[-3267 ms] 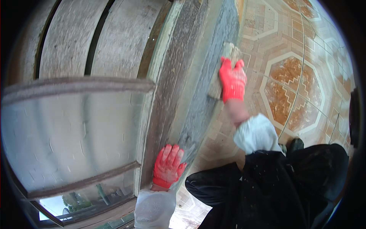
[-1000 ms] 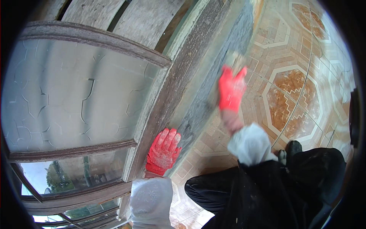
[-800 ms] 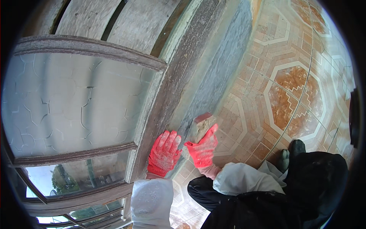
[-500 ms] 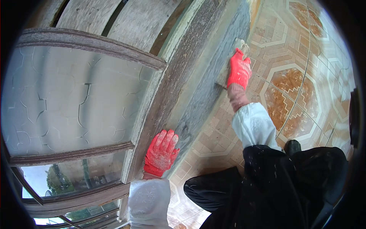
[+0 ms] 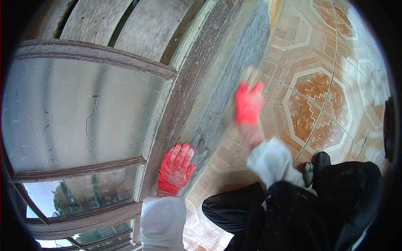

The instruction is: The person sands the exterior wall of a building next to a window frame using a sanding block held in their right hand while wearing red gloves.

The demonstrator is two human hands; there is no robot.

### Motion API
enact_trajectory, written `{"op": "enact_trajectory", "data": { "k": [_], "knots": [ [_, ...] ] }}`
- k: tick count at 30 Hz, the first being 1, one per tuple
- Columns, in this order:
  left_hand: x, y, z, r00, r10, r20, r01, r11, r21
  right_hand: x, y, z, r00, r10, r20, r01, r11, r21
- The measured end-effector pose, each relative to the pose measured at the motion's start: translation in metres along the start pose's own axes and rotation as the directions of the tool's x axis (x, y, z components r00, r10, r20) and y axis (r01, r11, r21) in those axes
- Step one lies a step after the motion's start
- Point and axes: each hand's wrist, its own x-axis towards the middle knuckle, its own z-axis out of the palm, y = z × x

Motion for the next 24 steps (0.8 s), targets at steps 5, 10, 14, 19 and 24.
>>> {"op": "enact_trajectory", "data": {
  "k": [5, 10, 14, 19, 24],
  "knots": [
    [0.016, 0.005, 0.001, 0.998, 0.048, -0.032, -0.047, 0.998, 0.039, 0.088, -0.034, -0.018, 0.982, 0.127, -0.141, -0.107, 0.984, 0.141],
    [0.005, 0.003, 0.003, 0.999, 0.036, -0.011, -0.035, 0.999, 0.036, -0.129, 0.027, -0.032, 0.975, -0.021, 0.223, -0.006, 0.993, 0.116],
    [0.013, 0.004, 0.003, 0.995, 0.092, -0.038, -0.092, 0.996, 0.016, -0.196, 0.089, -0.033, 0.871, -0.139, 0.472, 0.116, 0.99, 0.079],
    [0.028, 0.006, -0.009, 0.972, 0.232, 0.028, -0.231, 0.973, -0.023, -0.088, 0.031, -0.032, 0.936, -0.324, 0.137, 0.313, 0.945, 0.096],
    [0.035, 0.004, -0.002, 0.981, 0.192, 0.014, -0.191, 0.981, -0.031, 0.065, -0.014, -0.014, 0.996, 0.086, -0.038, -0.086, 0.996, 0.006]
  ]
}}
